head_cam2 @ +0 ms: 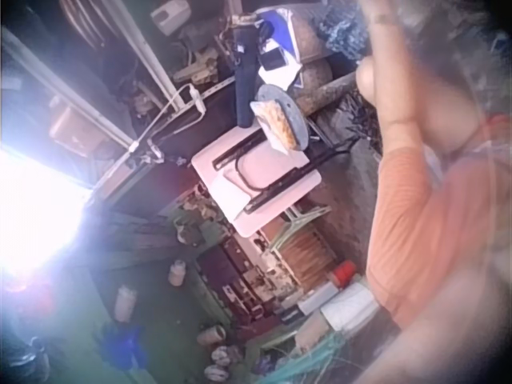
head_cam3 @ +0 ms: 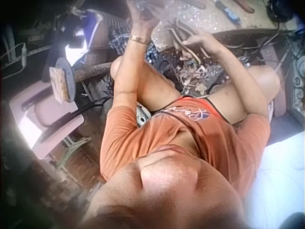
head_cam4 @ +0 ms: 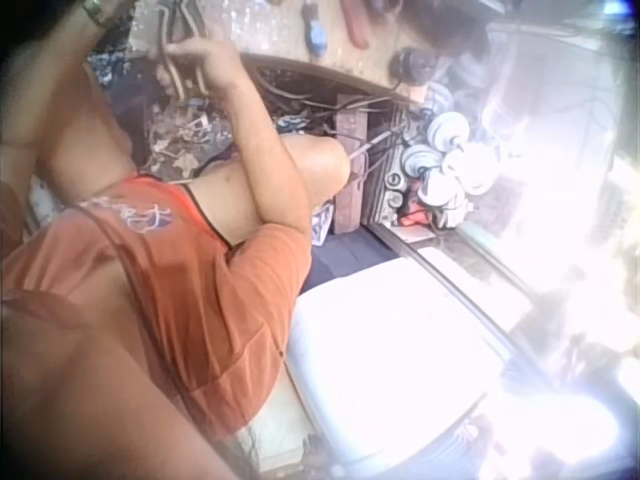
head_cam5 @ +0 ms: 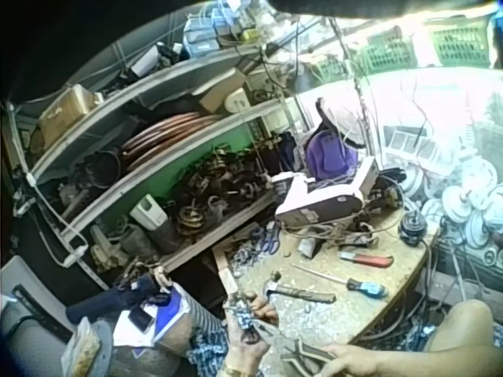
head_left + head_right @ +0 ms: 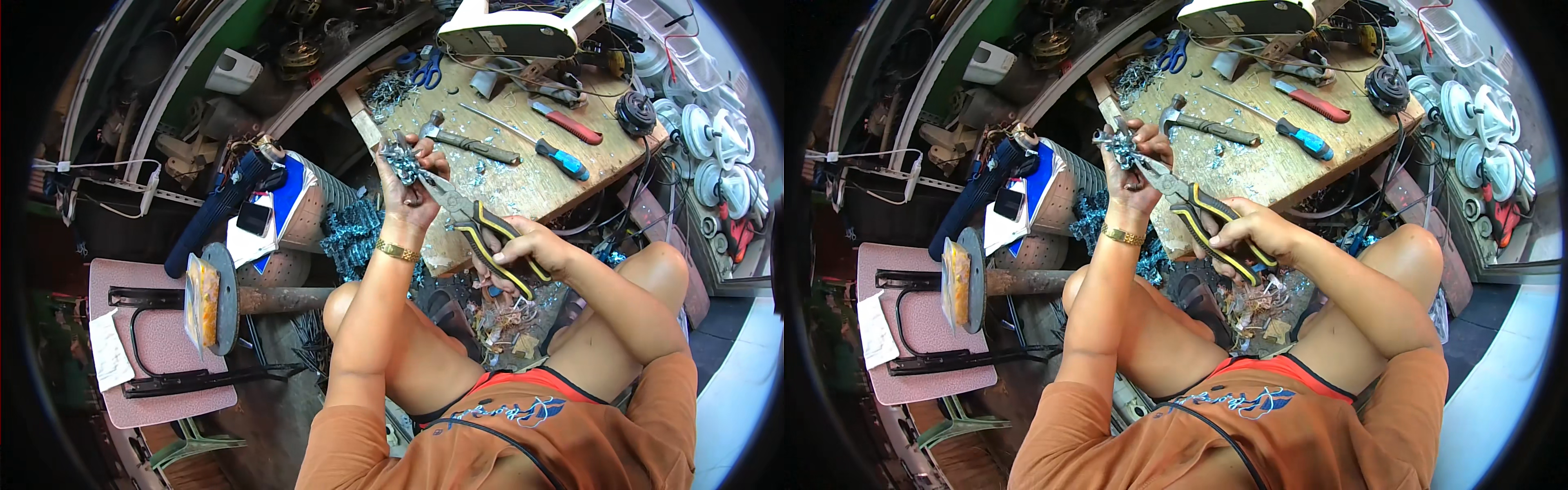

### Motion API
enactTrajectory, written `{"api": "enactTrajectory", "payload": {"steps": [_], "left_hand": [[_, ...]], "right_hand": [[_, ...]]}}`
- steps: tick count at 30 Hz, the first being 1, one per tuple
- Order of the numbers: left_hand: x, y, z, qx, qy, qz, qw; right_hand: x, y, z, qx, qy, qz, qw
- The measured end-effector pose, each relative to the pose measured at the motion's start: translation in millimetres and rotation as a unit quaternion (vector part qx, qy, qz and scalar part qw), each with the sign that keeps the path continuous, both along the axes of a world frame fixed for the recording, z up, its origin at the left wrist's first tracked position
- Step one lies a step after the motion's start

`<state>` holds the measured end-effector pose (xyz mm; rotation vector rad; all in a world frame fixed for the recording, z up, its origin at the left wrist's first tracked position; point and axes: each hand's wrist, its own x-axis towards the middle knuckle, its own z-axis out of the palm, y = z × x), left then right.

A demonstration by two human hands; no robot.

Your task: The person dismantles a metallic appliance component by hand using pliers and a screwdriver. They remove small parts and scrap metal from the main body of the component while seated at a workbench.

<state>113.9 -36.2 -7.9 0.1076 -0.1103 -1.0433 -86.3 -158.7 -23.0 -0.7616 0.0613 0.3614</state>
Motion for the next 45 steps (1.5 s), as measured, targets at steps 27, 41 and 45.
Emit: {"api": "enactTrajectory", "payload": {"steps": [27, 41, 45], "left_hand": [[-52.3, -24.7, -61.1, 0.527, -0.012, 0.075, 0.847], [25.8, 25.7, -31.2, 0.379, -0.006, 0.128, 0.917], [13.2, 14.2, -27.1, 0.454, -0.121, 0.188, 0.863]], "right_hand": [[67.2, -93.8, 13.4, -0.513, -0.020, -0.520, 0.683], [9.9, -32.8, -9.7, -0.799, -0.162, -0.163, 0.556], [12.0, -28.4, 4.0, -0.856, -0.220, -0.201, 0.423]]}}
